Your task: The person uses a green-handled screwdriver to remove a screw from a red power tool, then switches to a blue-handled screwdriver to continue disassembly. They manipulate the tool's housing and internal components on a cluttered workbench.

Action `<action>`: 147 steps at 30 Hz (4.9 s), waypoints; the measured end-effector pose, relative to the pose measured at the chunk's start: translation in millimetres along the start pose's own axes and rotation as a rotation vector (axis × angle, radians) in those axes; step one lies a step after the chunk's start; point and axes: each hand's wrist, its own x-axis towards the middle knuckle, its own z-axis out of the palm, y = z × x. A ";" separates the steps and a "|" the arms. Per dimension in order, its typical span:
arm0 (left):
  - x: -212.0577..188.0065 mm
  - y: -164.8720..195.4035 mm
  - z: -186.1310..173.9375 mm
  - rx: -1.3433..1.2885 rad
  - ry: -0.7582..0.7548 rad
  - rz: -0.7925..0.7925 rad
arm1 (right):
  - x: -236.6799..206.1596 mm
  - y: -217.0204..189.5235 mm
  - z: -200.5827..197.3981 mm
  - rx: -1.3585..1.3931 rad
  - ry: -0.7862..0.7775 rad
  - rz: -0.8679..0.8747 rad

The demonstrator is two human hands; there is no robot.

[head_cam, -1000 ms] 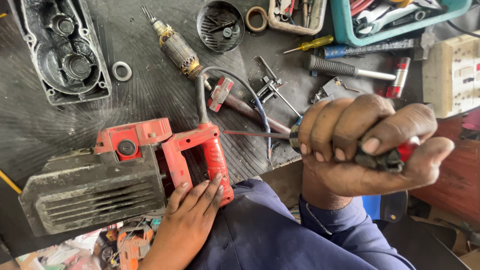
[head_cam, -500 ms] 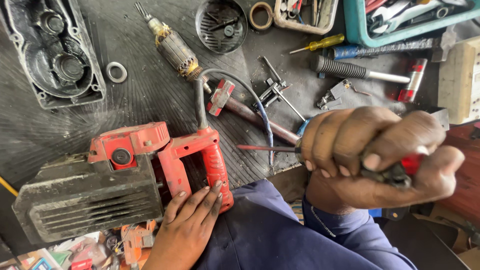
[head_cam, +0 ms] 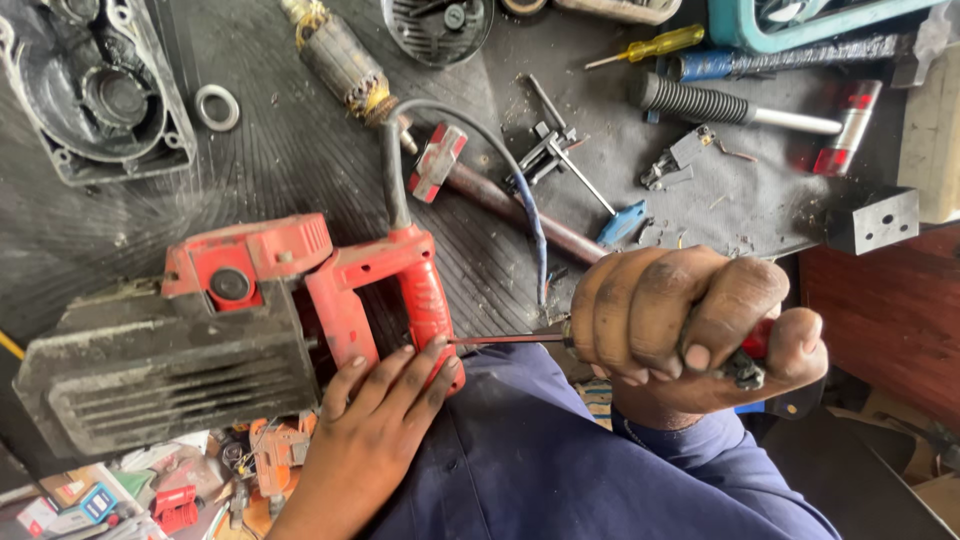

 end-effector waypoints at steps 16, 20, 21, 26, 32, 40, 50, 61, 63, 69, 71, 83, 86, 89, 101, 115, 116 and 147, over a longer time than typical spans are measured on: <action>-12.2 21.8 -2.2 0.105 0.016 -0.104 | -41.7 -18.7 19.5 -0.134 -0.174 -0.079; -14.5 24.7 -0.7 0.158 0.026 -0.121 | -52.3 -19.1 26.4 -0.163 -0.152 -0.109; -15.1 25.2 -0.3 0.168 0.034 -0.123 | -54.6 -18.7 27.9 -0.171 -0.142 -0.119; -18.5 27.5 1.4 0.192 0.034 -0.129 | -58.4 -21.4 33.6 -0.199 -0.220 -0.099; -22.8 28.6 1.4 0.187 0.034 -0.132 | -66.1 -13.4 56.8 -0.300 -0.145 -0.180; -29.7 27.9 3.4 0.120 0.084 -0.087 | -83.4 -14.7 96.8 -0.690 -0.353 -0.151; -41.4 30.7 2.4 0.138 0.150 -0.056 | -109.5 -14.7 124.3 -0.855 -0.093 -0.126; -33.8 38.1 1.0 0.297 -0.069 0.136 | -146.1 -27.3 161.6 -1.055 0.081 -0.110; -32.0 32.6 12.2 0.326 -0.179 0.138 | -151.5 -23.9 168.3 -1.085 0.092 -0.169; -23.6 10.2 23.3 0.349 -0.107 0.316 | -152.1 -4.2 185.8 -1.177 0.271 -0.274; -21.1 12.2 18.0 0.342 -0.109 0.328 | -151.5 -6.4 187.1 -1.147 0.255 -0.242; -51.3 19.7 -29.4 0.136 0.105 0.319 | -137.8 -3.1 178.3 -0.961 0.321 -0.294; -52.6 14.7 -28.5 0.055 0.165 0.347 | -142.7 3.9 180.3 -0.731 0.491 -0.204; -52.3 7.4 -21.2 -0.023 0.193 0.371 | -136.7 9.6 175.2 -0.803 0.355 -0.418; -65.7 2.5 -21.0 -0.050 0.271 0.329 | -115.9 -9.6 184.0 -0.858 -0.083 -0.090; -58.8 -27.1 -65.8 -0.061 0.312 0.044 | -116.9 21.7 162.1 -0.589 0.074 -0.295; -57.4 -26.7 -62.5 -0.039 0.241 0.027 | -115.6 26.7 161.6 -0.650 0.097 -0.337; -58.6 -30.6 -48.2 -0.067 0.211 -0.007 | -74.1 12.7 136.5 -0.562 -0.305 -0.227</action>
